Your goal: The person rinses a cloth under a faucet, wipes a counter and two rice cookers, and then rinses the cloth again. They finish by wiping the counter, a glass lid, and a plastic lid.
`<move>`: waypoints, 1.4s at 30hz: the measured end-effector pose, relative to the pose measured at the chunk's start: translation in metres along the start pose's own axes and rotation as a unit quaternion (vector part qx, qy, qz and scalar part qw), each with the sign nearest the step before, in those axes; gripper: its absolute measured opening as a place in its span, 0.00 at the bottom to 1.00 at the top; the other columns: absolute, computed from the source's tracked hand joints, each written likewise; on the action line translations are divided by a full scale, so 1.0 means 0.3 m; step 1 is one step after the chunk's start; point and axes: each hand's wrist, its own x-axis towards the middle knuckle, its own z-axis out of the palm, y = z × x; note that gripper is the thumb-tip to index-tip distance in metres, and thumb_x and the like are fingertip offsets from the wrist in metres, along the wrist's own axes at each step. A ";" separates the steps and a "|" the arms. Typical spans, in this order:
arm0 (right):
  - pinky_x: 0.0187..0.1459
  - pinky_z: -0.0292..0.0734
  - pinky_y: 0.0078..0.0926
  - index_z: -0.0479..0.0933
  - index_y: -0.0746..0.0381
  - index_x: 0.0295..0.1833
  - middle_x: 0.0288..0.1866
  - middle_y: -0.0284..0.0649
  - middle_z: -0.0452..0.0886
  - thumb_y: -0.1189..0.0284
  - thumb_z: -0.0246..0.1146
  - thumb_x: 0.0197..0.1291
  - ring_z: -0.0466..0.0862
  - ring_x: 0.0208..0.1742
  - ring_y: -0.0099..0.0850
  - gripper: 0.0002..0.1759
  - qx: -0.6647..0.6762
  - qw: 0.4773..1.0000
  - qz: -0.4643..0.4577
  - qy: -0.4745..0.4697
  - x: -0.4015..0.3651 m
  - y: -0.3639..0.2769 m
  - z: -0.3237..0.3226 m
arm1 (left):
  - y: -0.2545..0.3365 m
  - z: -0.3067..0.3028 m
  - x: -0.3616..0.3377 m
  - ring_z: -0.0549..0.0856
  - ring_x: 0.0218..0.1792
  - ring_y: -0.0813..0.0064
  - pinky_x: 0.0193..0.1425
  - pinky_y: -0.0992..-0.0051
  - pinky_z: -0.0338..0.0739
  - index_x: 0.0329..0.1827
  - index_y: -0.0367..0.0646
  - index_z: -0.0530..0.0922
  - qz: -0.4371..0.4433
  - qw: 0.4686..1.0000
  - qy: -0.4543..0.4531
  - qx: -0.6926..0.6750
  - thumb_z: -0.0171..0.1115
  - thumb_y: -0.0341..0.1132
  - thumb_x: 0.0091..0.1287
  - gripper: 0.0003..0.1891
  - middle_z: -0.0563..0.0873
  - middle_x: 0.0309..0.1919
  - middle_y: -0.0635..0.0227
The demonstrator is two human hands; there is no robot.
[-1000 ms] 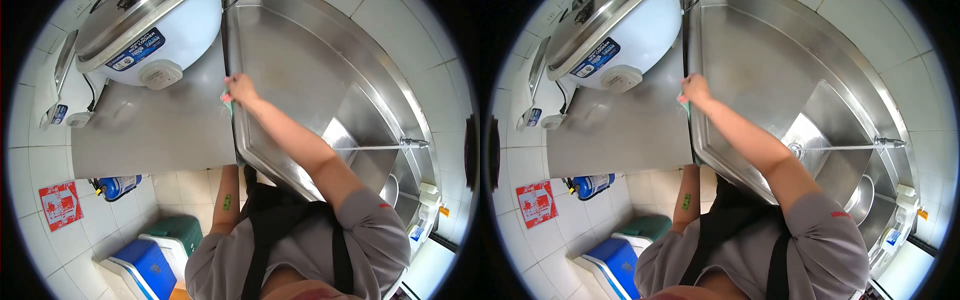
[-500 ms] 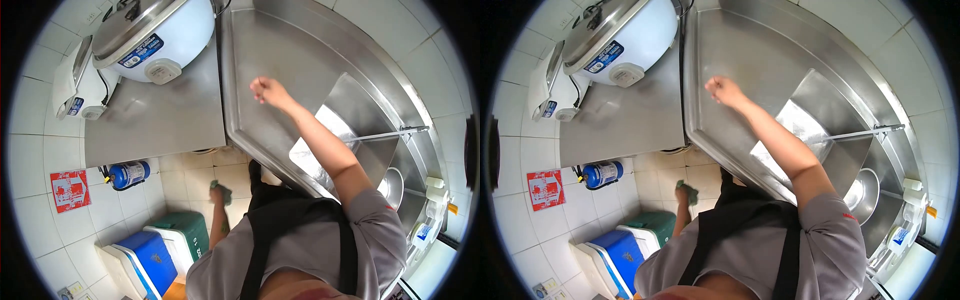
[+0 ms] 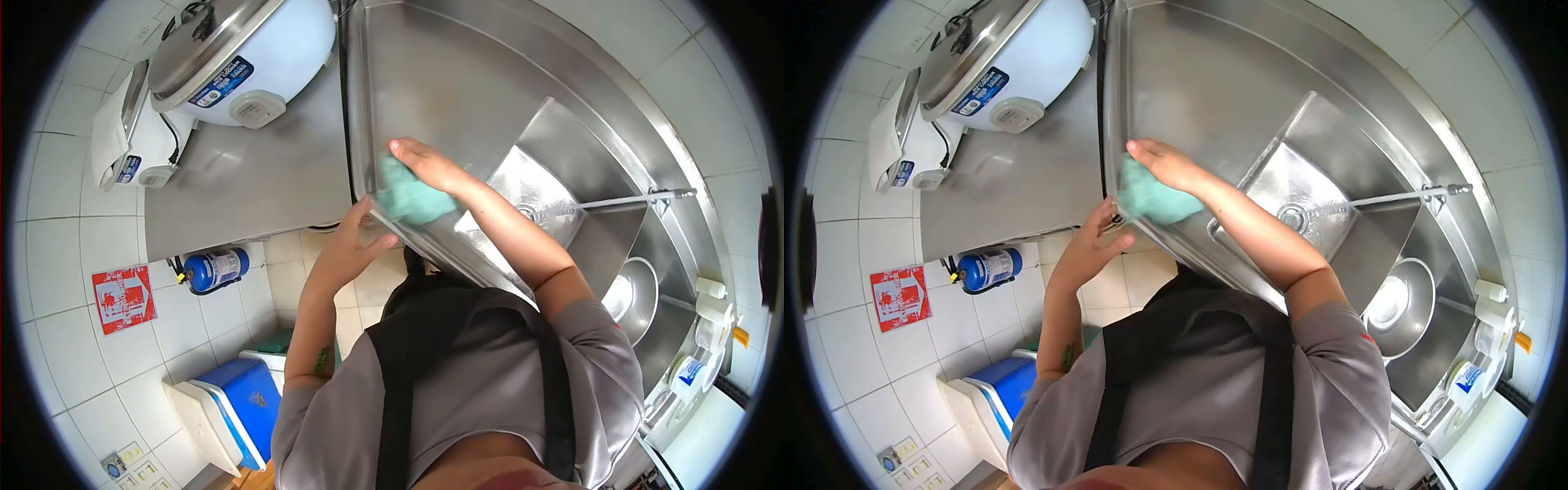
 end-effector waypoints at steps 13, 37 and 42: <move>0.68 0.39 0.35 0.50 0.59 0.67 0.70 0.37 0.49 0.61 0.38 0.64 0.49 0.70 0.35 0.27 -0.533 0.835 -0.117 0.068 1.028 0.362 -0.362 | -0.183 -0.273 0.370 0.72 0.53 0.70 0.55 0.71 0.66 0.51 0.40 0.71 0.001 0.998 0.007 0.061 0.54 0.30 0.60 0.15 0.75 0.50 0.62; 0.59 0.62 0.31 0.65 0.60 0.58 0.62 0.46 0.63 0.67 0.48 0.61 0.61 0.63 0.42 0.20 -0.392 0.780 0.080 0.480 -0.325 0.653 -1.014 | -0.157 -0.396 0.354 0.79 0.38 0.66 0.45 0.77 0.70 0.39 0.38 0.77 0.121 0.983 0.013 0.139 0.53 0.26 0.59 0.07 0.80 0.35 0.60; 0.62 0.57 0.35 0.58 0.54 0.64 0.67 0.41 0.55 0.60 0.46 0.62 0.57 0.66 0.39 0.25 -0.537 0.805 0.035 0.249 0.034 0.497 -0.721 | -0.168 -0.463 0.267 0.80 0.37 0.66 0.43 0.77 0.70 0.38 0.38 0.77 0.105 0.978 0.079 0.161 0.53 0.27 0.60 0.06 0.80 0.33 0.60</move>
